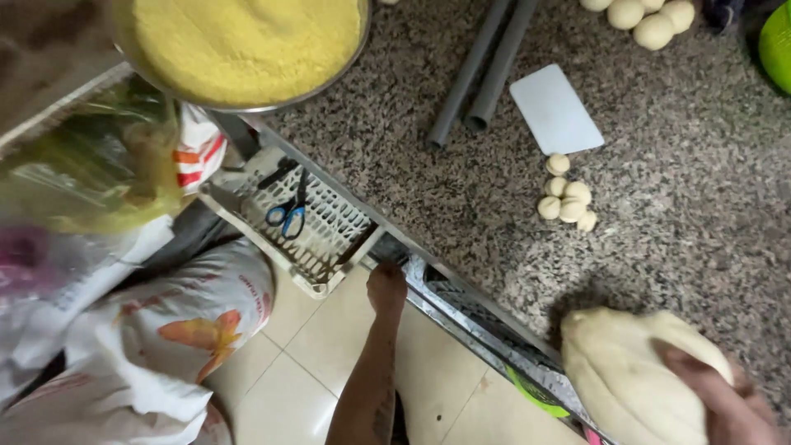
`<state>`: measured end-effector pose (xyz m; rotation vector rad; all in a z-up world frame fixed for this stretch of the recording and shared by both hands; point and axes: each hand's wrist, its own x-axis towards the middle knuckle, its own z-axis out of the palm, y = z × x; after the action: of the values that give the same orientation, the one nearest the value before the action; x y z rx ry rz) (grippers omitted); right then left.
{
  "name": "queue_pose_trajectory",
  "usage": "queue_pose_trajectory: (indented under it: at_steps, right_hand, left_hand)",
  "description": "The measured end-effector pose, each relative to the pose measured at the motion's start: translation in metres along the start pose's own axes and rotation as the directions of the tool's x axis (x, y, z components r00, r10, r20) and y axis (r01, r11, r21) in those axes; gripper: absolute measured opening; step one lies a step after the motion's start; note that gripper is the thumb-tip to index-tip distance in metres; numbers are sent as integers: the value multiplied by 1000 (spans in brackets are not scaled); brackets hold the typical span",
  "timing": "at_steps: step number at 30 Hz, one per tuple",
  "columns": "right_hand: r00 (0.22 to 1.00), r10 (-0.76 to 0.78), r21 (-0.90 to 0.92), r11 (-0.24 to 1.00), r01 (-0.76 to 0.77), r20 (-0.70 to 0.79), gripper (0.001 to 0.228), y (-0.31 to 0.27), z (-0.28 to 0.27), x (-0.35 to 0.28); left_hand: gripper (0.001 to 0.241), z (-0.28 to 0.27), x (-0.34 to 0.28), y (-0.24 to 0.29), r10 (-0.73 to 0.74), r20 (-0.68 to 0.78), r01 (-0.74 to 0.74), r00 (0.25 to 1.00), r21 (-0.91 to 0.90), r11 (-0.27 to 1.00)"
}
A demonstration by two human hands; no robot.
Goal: The recorder is shaping pieces of dough, coating them, placing them on a baking tray, and rolling small dough strips on a workbench.
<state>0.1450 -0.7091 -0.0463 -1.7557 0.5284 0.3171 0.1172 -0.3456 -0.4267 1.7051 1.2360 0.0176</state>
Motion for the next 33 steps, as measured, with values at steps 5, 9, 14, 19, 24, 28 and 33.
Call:
queue_pose_trajectory:
  at_steps: [5,9,14,19,24,28,33]
  right_hand:
    - [999,-1,-64,998,4,48,44,-7,22,-8]
    - [989,144,10,990,-144,-37,46,-59,95,-49]
    - [976,56,177,980,-94,213,49,-130,181,-86]
    - [878,-64,323,940,-106,474,52,-186,271,-75]
    - [821,58,-21,998,-56,568,68,-165,306,-37]
    - [785,45,-302,935,185,618,72,-158,278,-33]
    - [714,76,-337,912,232,696,78,-188,193,-18]
  left_hand:
    - [38,8,-13,-8,-155,-50,158,987,66,985]
    - [26,14,-38,-74,114,-126,-131,985,-138,982]
    - [19,-82,-108,-86,-61,92,97,994,-472,876]
    - [45,-171,-140,-62,-36,90,76,995,-492,867]
    - [40,-201,-137,8,125,-84,-149,989,-635,758]
    - [29,-238,-174,150,363,-205,-413,909,-571,709]
    - [38,-234,-193,274,700,-316,-757,640,-102,646]
